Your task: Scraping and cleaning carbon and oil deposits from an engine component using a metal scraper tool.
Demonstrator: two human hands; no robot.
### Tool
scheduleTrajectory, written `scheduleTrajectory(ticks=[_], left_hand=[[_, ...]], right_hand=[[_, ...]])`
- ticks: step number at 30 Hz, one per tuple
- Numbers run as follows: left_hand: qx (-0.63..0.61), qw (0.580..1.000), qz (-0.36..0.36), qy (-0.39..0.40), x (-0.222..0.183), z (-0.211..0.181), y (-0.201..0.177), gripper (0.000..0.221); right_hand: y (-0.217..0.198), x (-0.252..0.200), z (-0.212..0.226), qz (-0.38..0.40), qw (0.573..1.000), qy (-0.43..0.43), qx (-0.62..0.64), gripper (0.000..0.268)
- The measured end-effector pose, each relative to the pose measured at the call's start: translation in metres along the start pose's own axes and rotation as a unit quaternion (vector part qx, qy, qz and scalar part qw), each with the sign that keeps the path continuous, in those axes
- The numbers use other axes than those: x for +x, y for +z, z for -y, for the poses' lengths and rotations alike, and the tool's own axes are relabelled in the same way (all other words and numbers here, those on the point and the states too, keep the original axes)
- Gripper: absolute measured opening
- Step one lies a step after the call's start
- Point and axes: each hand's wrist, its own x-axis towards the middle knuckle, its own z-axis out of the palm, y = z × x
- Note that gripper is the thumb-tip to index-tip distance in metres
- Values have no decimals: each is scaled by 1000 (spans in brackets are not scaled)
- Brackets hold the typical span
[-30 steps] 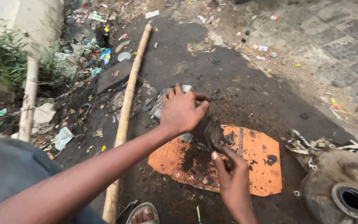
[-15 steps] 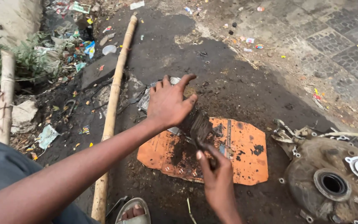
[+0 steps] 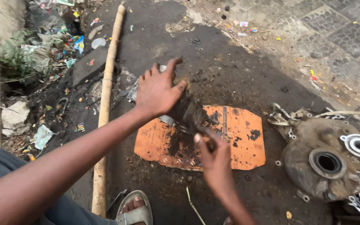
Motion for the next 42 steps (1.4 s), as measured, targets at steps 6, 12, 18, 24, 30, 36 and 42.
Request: scheduleTrajectory(ticks=[6,12,18,24,30,36,42], left_hand=[[38,999,-2,19,4,4,7,59],[9,1000,25,-4,10,-2,-6,65],[-1,1000,12,-2,12,16,-7,69],[16,999,32,13,14,17,-7,72],[20,999,45,21,21,20,-1,71],[15,999,18,40,16,18,-2,70],[13,998,41,48,23,27,3,67]], right_hand=[[-7,24,27,2,998,67,-10,39],[-11,15,15,47,996,60,-35,42],[-25,30,9,9,994,-51,-98,50],[-24,40,-21,38,986,-4,-162,58],[-17,24,-32,-22,977,-108,-185,42],[-13,31,-1,-47,971,45,-229,38],[1,31,-22,-59,993,-10,-101,33]])
